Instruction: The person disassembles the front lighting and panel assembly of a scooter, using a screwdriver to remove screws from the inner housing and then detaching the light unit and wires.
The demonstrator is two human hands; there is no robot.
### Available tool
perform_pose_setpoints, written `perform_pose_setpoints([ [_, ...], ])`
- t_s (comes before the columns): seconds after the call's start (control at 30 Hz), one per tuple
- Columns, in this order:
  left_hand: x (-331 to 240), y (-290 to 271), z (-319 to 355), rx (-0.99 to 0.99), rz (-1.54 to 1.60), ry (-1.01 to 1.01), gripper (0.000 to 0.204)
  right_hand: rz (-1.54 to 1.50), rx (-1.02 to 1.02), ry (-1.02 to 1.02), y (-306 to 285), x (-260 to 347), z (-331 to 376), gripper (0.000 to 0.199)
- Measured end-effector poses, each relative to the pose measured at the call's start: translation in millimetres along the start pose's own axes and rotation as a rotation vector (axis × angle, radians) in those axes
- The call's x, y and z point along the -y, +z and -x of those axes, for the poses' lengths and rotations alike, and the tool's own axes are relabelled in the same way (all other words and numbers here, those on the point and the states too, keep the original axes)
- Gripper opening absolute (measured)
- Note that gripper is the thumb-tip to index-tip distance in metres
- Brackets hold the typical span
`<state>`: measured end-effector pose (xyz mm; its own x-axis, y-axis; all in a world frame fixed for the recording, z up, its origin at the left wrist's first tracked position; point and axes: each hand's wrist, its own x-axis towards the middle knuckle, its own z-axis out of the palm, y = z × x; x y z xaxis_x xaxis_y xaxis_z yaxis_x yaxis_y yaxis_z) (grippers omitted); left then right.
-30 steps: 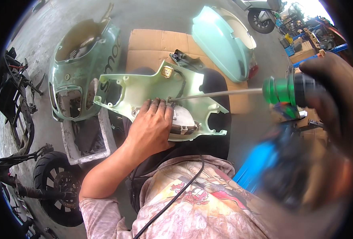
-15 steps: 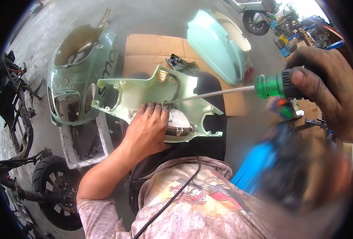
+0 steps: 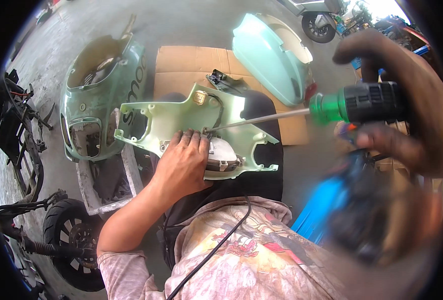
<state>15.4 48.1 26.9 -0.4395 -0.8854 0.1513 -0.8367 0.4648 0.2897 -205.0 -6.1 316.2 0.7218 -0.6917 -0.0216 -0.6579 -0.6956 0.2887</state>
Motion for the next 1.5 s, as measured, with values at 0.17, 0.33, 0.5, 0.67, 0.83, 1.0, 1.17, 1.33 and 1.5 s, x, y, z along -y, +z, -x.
perform_pose_setpoints([
  [0.17, -3.5, 4.6, -6.2, -0.021, 0.022, 0.023, 0.085, 0.052, 0.039, -0.02, -4.9, 4.2, 9.8, 0.037],
  [0.33, 1.0, -6.7, -2.0, 0.084, 0.028, -0.053, 0.083, -0.19, 0.07, 0.203, -0.3, -11.5, -20.3, 0.04],
  [0.5, -3.8, 3.3, -3.3, -0.021, 0.038, -0.009, 0.094, -0.225, 0.215, -0.231, -27.7, 0.7, -18.0, 0.05],
  [0.67, -1.4, -4.8, -3.6, 0.088, 0.026, -0.039, 0.085, -0.108, 0.102, -0.076, -4.8, -5.4, -20.4, 0.046],
  [0.83, -0.8, -0.5, -1.9, 0.007, -0.006, -0.005, 0.083, 0.009, 0.121, -0.288, -11.2, 1.1, -22.2, 0.042],
  [1.0, -4.1, 1.6, -6.9, 0.023, 0.007, 0.0, 0.083, 0.288, 0.08, -0.311, -20.2, -15.5, -11.6, 0.039],
  [1.17, -1.3, -4.9, -1.7, 0.025, -0.015, -0.018, 0.081, -0.062, -0.009, 0.1, 7.7, -33.7, -15.0, 0.045],
  [1.33, -4.3, 2.0, -1.6, 0.009, -0.036, -0.005, 0.082, -0.115, -0.016, 0.076, 7.4, -30.5, -16.1, 0.043],
  [1.5, -2.3, -2.8, -1.2, 0.062, 0.008, -0.032, 0.083, -0.168, -0.024, 0.092, 9.3, -30.5, -17.1, 0.041],
])
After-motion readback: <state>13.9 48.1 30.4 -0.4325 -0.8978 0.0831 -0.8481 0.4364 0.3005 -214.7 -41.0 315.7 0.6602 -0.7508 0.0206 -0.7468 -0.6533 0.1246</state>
